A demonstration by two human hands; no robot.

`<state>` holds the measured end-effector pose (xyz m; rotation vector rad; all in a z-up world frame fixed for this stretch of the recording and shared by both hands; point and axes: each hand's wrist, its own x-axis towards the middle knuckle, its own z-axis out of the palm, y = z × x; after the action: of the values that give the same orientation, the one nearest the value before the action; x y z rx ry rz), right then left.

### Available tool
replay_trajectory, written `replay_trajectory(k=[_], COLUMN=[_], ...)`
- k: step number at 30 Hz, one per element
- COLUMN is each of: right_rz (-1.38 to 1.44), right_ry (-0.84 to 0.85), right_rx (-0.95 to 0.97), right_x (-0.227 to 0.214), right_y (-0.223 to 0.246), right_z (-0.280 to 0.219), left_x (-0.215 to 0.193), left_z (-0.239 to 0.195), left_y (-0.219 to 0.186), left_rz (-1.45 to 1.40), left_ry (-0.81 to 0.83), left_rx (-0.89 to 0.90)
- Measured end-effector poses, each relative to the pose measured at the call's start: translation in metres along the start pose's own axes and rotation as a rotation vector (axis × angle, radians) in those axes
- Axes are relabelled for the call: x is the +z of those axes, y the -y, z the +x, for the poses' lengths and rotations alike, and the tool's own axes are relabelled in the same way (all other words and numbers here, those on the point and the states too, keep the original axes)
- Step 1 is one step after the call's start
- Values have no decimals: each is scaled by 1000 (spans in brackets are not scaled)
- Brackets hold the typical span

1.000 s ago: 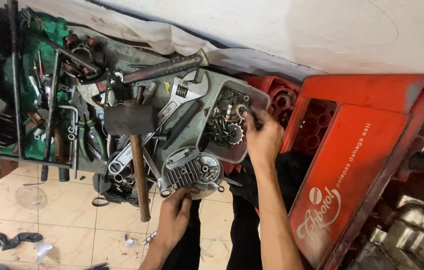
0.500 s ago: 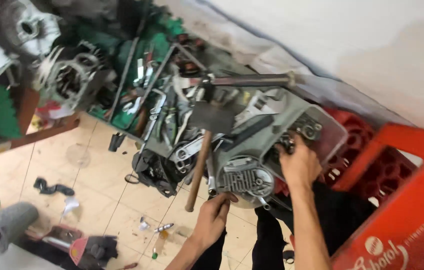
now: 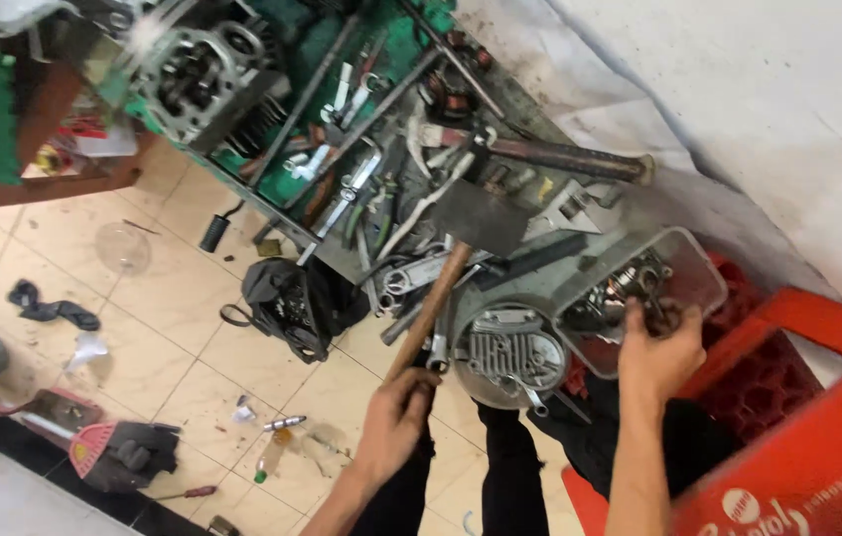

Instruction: The person picks small engine parts from a tray on a cluttered workbench, then kneels and sorts parts into a black bag on the floor. They then fit piston rings one at a time onto a motorcycle piston held in a cylinder assembly on a red stand, pressing each ring into place by hand.

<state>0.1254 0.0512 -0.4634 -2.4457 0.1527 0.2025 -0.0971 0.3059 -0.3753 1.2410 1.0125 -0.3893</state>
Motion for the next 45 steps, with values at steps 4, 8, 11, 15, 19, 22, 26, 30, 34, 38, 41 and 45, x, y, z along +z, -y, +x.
replay_trajectory(k=[4, 8, 11, 15, 19, 22, 26, 30, 34, 38, 41, 45], right_rz=[161, 381, 462, 578, 547, 122, 43, -28, -33, -127, -175, -247], right_ry=[-228, -331, -358, -290, -201, -212, -301, -299, -317, -267, -220, -152], right_rx=[-14, 10, 4, 9, 44, 96, -118, -129, -78, -68, -93, -80], right_x=[-19, -23, -23, -10, -11, -22, -23, -25, -19, -15, -18, -21], right_y=[-14, 14, 19, 4, 24, 45, 38, 39, 35, 36, 49, 75], right_z=[1, 5, -1, -14, -29, -34, -38, -40, -42, -46, -48, -57], left_x=[1, 10, 22, 40, 51, 55, 54, 52, 55, 54, 56, 56], left_z=[1, 6, 11, 17, 21, 18, 18, 17, 15, 15, 12, 13], left_y=[19, 11, 3, 2, -2, -7, -8, -2, -12, -8, -8, 4], left_rz=[47, 73, 118, 213, 279, 402, 374, 383, 337, 314, 329, 382], left_ry=[15, 28, 67, 107, 129, 135, 160, 158, 156, 170, 165, 126], left_rx=[23, -30, 1, 89, 107, 149, 207, 135, 26, 29, 40, 144])
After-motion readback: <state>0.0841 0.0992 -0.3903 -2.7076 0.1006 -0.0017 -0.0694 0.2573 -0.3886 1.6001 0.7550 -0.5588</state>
